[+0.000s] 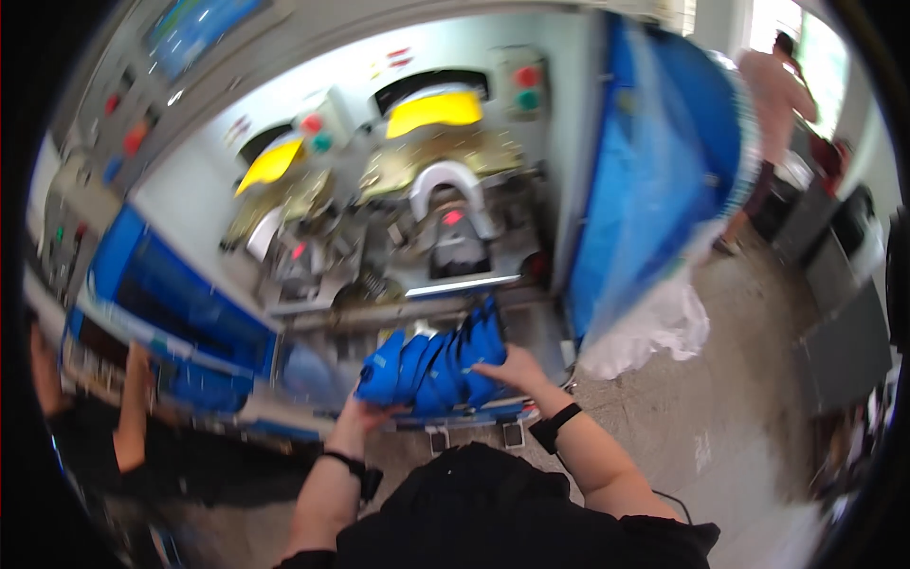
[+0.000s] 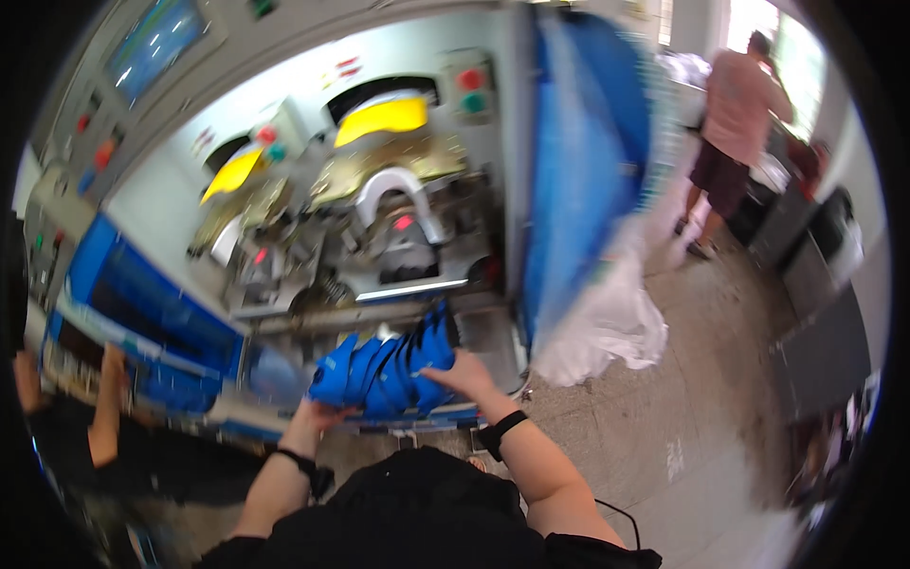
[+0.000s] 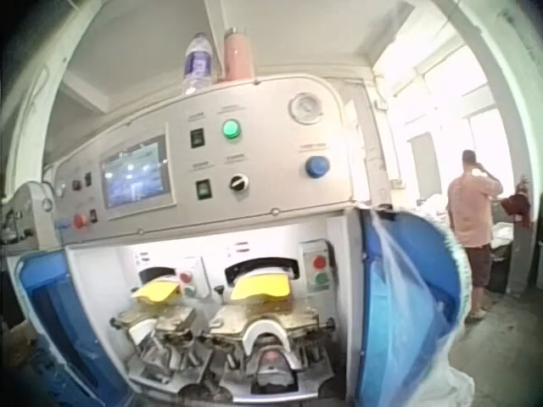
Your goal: Operates an industrial shoe lasting machine to shape and set blue athletic shoe uppers.
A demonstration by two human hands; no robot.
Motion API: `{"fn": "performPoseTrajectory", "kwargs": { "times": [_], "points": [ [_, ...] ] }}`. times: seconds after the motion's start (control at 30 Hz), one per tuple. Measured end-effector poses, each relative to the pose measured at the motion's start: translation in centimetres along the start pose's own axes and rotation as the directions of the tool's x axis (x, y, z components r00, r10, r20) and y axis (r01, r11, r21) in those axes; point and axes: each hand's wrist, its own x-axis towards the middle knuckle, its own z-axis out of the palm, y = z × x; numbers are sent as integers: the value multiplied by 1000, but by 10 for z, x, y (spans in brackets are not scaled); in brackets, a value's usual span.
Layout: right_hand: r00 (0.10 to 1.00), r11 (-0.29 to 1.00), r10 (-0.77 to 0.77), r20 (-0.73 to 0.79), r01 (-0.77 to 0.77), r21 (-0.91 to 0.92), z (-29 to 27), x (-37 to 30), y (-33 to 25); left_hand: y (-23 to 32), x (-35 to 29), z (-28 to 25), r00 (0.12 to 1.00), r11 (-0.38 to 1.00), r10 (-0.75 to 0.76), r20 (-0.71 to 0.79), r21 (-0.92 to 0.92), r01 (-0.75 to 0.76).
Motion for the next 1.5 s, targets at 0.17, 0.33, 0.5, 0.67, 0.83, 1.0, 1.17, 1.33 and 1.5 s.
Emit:
{"fn": "performPoseTrajectory", "kwargs": {
  "times": [0.17, 0.33, 0.5, 0.67, 0.83, 1.0, 1.17, 1.33, 1.5],
  "points": [
    [997, 981, -8, 83, -8, 192, 16, 16, 5, 28, -24, -35, 917, 940, 238, -321, 314, -134],
    [993, 998, -62, 105, 59, 34, 30, 14, 3, 12, -52, 3, 987, 968, -84, -134, 226, 113],
    [970, 878, -3, 243, -114, 465, 30, -3, -2, -30, -60, 0, 998, 998, -19, 62, -52, 22],
    [959, 745, -11, 282, -181, 642, 25, -37, 6, -43, -118, 38, 975, 981, 189, 116, -76, -181],
    [950, 672, -179, 257, -73, 737, 51, -86, -20, -68, -186, 9, 936, 940, 333, 116, -116, -320],
    [859, 787, -243, 450, -97, 609, 102, -137, -35, -134, -284, -28, 867, 850, 499, 2, -196, -489],
    [655, 846, -285, 700, -171, 505, 186, -238, -52, -267, -404, -78, 677, 694, 639, -367, -106, -712],
    [407, 915, -272, 872, -171, 365, 273, -390, -50, -450, -557, -68, 440, 426, 620, -650, -193, -884],
    [131, 905, -199, 971, -356, 233, 336, -530, -42, -585, -661, -37, 192, 194, 493, -849, -108, -975]
  ]
}}
